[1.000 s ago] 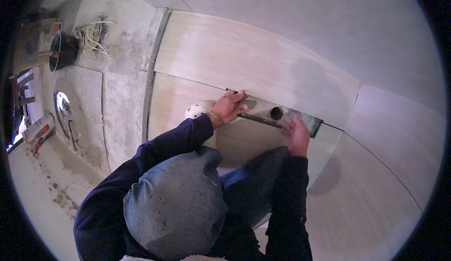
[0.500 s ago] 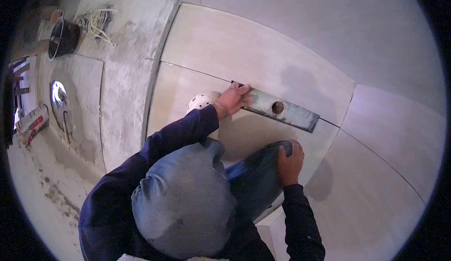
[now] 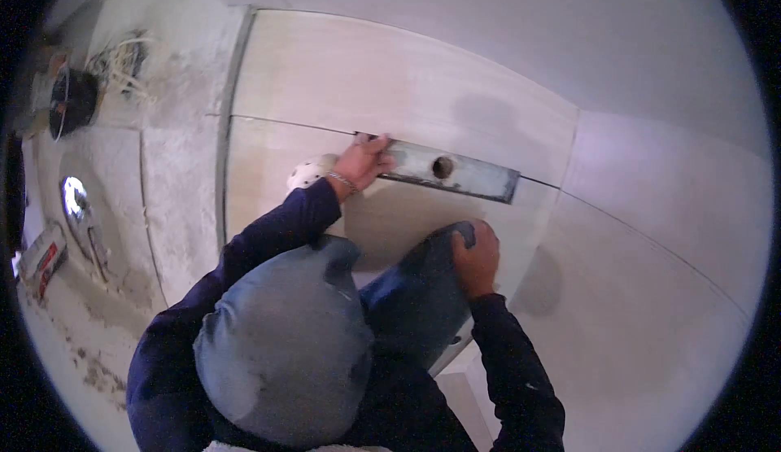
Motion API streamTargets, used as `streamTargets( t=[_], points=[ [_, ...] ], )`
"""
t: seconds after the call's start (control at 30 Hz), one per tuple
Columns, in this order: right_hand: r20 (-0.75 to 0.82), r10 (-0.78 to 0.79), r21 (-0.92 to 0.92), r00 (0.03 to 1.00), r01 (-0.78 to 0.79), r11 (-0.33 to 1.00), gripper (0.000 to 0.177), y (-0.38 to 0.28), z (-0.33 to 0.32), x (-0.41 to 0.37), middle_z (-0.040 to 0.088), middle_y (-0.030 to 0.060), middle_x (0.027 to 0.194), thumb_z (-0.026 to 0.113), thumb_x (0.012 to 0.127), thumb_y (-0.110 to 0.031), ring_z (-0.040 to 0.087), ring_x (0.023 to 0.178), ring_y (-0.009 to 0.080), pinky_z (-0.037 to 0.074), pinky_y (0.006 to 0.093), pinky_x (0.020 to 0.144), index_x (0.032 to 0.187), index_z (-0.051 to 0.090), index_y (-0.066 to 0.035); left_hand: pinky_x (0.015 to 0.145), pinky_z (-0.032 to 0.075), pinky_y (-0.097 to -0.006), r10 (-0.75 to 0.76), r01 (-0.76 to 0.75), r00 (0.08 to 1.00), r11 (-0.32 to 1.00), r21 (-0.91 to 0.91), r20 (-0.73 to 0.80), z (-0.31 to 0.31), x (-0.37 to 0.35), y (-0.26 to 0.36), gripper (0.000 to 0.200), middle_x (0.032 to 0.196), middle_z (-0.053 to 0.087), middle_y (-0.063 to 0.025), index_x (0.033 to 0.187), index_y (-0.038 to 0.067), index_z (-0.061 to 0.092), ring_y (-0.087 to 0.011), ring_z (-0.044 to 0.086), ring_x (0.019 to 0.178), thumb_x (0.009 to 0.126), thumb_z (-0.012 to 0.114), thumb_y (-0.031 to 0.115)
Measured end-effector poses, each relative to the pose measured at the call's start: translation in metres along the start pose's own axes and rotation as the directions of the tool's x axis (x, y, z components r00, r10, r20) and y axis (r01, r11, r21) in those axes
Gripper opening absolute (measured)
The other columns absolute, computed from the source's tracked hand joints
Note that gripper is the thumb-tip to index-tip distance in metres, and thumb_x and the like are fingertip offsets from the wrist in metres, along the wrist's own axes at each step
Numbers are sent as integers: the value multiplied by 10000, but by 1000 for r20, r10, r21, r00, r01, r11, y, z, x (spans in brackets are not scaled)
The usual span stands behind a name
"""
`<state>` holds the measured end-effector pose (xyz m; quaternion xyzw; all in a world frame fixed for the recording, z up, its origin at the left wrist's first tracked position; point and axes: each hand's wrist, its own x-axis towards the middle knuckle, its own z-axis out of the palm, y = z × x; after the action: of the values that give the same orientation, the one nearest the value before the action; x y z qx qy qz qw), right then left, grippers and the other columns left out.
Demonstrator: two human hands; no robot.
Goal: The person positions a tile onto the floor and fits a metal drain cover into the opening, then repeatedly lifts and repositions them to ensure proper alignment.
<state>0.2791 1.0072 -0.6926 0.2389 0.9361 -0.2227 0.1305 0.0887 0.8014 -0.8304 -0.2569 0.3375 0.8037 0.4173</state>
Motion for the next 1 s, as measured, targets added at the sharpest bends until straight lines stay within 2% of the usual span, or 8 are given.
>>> streamTargets(
  t=[0.07, 0.13, 0.3, 0.37, 0.6, 0.73, 0.9, 1.0],
  points=[
    [-30, 15, -17, 999, -15, 1000, 437, 1, 2, -1, 575, 193, 1198, 644, 816, -293, 510, 1136, 379, 389, 446, 990, 1152, 574, -24, 696, 540, -382, -7, 7, 1000, 1000, 17, 3, -3, 4, -3, 260, 943, 552, -67, 1027, 55, 426, -187, 610, 752, 925, 620, 194],
    [-51, 18, -27, 999, -19, 999, 430, 1, 1, -2, 575, 196, 1198, 643, 816, -291, 513, 1130, 385, 391, 452, 986, 1147, 575, -26, 698, 556, -386, 9, -9, 1000, 999, 44, -12, -5, 7, -4, 342, 999, 536, -98, 1078, 18, 416, -186, 606, 744, 914, 633, 226],
    [-47, 26, -27, 999, -27, 999, 445, 0, 1, -2, 571, 211, 1196, 646, 811, -307, 510, 1129, 401, 396, 465, 983, 1147, 574, -25, 681, 559, -368, 12, -12, 1000, 1000, 18, 25, -4, 6, -3, 316, 980, 550, -80, 1062, 43, 402, -172, 612, 706, 919, 630, 208],
    [-57, 22, -30, 998, -24, 999, 443, 3, 3, -2, 571, 214, 1195, 647, 810, -305, 510, 1129, 401, 398, 468, 982, 1145, 573, -25, 701, 559, -374, 2, -2, 1000, 1000, 4, -5, 2, 1, -1, 225, 985, 571, -68, 1022, 67, 418, -180, 627, 709, 946, 591, 190],
    [-49, 47, 5, 998, -47, 999, 463, -5, -4, -2, 572, 197, 1204, 639, 807, -317, 510, 1132, 398, 401, 466, 983, 1159, 574, -24, 692, 567, -359, -1, 2, 1000, 1000, -19, 19, 1, 2, -1, 202, 991, 592, -63, 984, 89, 396, -176, 622, 693, 952, 578, 169],
    [-56, 85, -32, 995, -87, 996, 478, -4, -4, -1, 574, 187, 1206, 634, 804, -331, 513, 1133, 393, 407, 461, 983, 1170, 576, -29, 702, 564, -368, 1, -1, 1000, 1000, 13, 23, 0, 4, -1, 223, 1057, 580, -70, 1023, 81, 400, -183, 619, 710, 949, 585, 181],
    [-57, 91, -39, 994, -94, 995, 489, -6, -5, -2, 564, 189, 1226, 636, 796, -328, 507, 1149, 379, 410, 473, 979, 1180, 572, -33, 682, 554, -365, -6, 6, 999, 1000, -3, 33, -3, 6, -5, 213, 1038, 572, -63, 1047, 80, 414, -181, 609, 706, 955, 575, 185],
    [-55, 60, -36, 997, -62, 997, 486, -5, -6, -2, 565, 190, 1224, 629, 799, -326, 513, 1140, 381, 411, 475, 976, 1181, 571, -31, 730, 544, -379, 22, -23, 999, 999, 25, 37, -9, 10, -10, 251, 1047, 575, -56, 1100, 67, 455, -177, 600, 738, 940, 596, 201]
  ],
)
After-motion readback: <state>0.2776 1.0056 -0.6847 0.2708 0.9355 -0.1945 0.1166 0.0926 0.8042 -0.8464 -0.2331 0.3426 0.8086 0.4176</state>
